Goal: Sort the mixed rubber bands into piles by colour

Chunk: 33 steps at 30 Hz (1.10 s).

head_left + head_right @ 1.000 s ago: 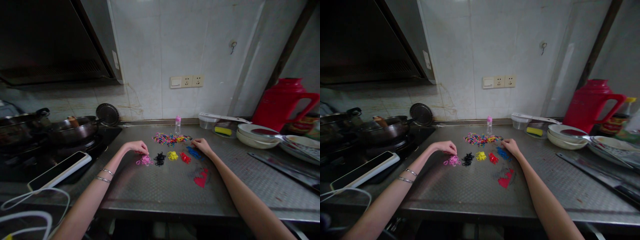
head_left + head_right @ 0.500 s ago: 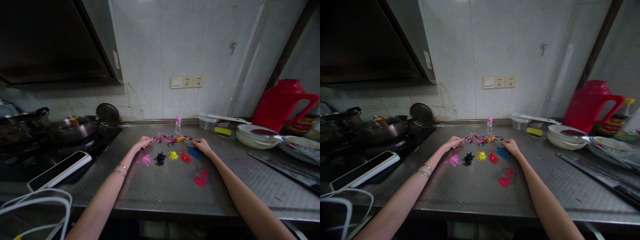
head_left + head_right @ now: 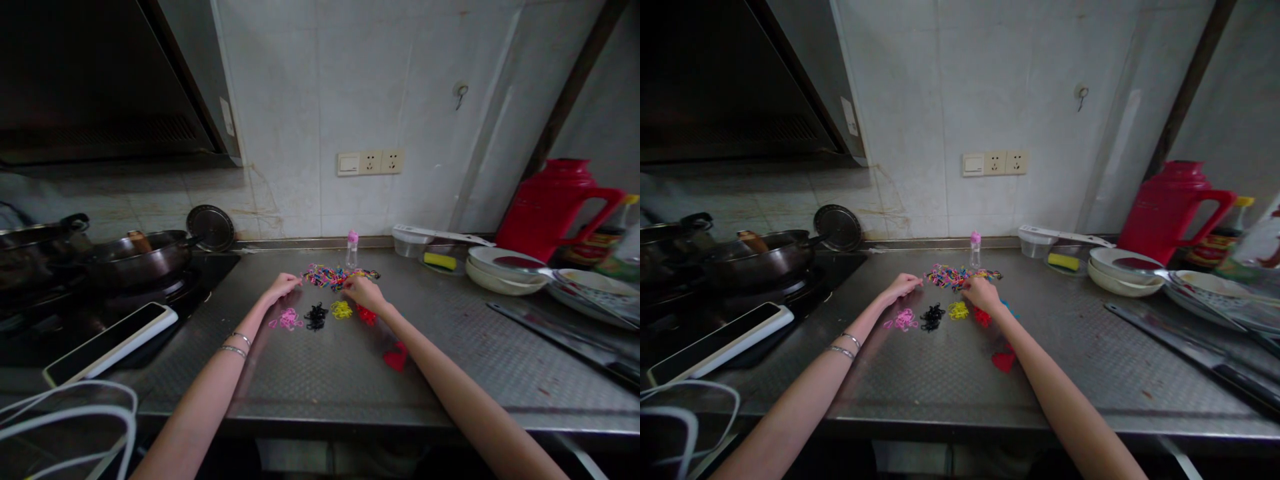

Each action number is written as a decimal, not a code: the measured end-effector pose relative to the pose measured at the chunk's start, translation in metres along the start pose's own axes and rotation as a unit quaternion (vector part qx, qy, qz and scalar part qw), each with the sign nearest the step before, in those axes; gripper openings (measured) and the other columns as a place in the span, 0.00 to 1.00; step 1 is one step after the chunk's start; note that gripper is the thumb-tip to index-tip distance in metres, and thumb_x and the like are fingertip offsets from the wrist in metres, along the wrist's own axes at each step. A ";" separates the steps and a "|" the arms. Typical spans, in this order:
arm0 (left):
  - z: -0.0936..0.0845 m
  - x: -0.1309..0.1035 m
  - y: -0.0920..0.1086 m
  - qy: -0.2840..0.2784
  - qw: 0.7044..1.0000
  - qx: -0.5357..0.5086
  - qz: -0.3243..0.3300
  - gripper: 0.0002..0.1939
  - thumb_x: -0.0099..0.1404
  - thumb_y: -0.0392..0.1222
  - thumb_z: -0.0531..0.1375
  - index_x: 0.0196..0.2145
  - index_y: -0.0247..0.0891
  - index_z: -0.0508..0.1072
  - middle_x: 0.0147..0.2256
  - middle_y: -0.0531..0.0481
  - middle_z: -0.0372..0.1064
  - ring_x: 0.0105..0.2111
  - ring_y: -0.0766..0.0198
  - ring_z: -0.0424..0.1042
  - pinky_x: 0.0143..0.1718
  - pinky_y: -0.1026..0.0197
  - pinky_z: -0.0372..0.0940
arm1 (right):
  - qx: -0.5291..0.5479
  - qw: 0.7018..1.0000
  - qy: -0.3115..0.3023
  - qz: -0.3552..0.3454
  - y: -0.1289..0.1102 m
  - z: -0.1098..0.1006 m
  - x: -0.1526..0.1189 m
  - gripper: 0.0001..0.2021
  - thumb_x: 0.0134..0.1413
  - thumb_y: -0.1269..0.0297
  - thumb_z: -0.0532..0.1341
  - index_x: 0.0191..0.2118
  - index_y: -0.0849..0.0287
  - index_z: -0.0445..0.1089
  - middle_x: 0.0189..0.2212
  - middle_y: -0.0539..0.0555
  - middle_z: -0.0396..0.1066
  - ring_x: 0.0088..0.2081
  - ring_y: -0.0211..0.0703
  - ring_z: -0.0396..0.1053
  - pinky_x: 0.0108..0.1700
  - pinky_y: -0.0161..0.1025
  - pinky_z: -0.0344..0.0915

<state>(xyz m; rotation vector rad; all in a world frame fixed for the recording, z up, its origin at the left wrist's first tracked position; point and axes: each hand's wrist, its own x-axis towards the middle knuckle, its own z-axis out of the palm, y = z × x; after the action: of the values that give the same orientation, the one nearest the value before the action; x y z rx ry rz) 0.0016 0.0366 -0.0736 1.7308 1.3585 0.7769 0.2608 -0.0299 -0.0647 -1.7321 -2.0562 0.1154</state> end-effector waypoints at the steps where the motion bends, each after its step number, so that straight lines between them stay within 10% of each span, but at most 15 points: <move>1: 0.000 0.000 0.000 0.003 1.000 0.003 0.000 0.21 0.54 0.55 0.55 0.31 0.31 0.72 0.12 0.60 0.47 0.10 0.76 0.45 0.13 0.70 0.42 | -0.011 1.000 -0.005 0.005 -0.003 0.003 0.001 0.11 0.46 0.58 0.58 0.36 0.54 0.72 0.35 0.52 0.72 0.37 0.41 0.67 0.33 0.32 0.59; 19: 0.005 0.000 -0.002 0.039 0.999 0.034 0.002 0.15 0.56 0.48 0.55 0.28 0.32 0.73 0.11 0.58 0.54 0.10 0.73 0.53 0.13 0.70 0.46 | -0.013 1.000 0.012 -0.015 0.005 0.008 0.004 0.13 0.50 0.68 0.52 0.40 0.56 0.69 0.35 0.54 0.72 0.36 0.41 0.67 0.33 0.31 0.57; 25: 0.005 -0.001 -0.002 0.035 0.999 0.029 0.018 0.14 0.56 0.46 0.54 0.27 0.32 0.72 0.11 0.58 0.53 0.10 0.74 0.52 0.13 0.70 0.45 | 0.068 0.997 0.013 -0.046 0.045 -0.011 0.011 0.12 0.45 0.69 0.55 0.37 0.61 0.71 0.27 0.53 0.72 0.30 0.38 0.67 0.32 0.30 0.59; 33: 0.006 -0.002 -0.003 0.042 0.997 0.045 0.044 0.13 0.55 0.44 0.54 0.26 0.31 0.73 0.12 0.56 0.57 0.12 0.74 0.54 0.15 0.70 0.45 | 0.196 0.970 -0.140 0.022 0.099 -0.032 0.002 0.13 0.37 0.63 0.59 0.31 0.64 0.73 0.18 0.49 0.69 0.19 0.33 0.62 0.22 0.29 0.57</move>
<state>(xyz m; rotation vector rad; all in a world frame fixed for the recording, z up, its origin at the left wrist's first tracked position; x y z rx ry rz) 0.0047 0.0336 -0.0787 1.8579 1.3999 0.8569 0.3635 -0.0143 -0.0690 -1.5789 -2.0083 0.7663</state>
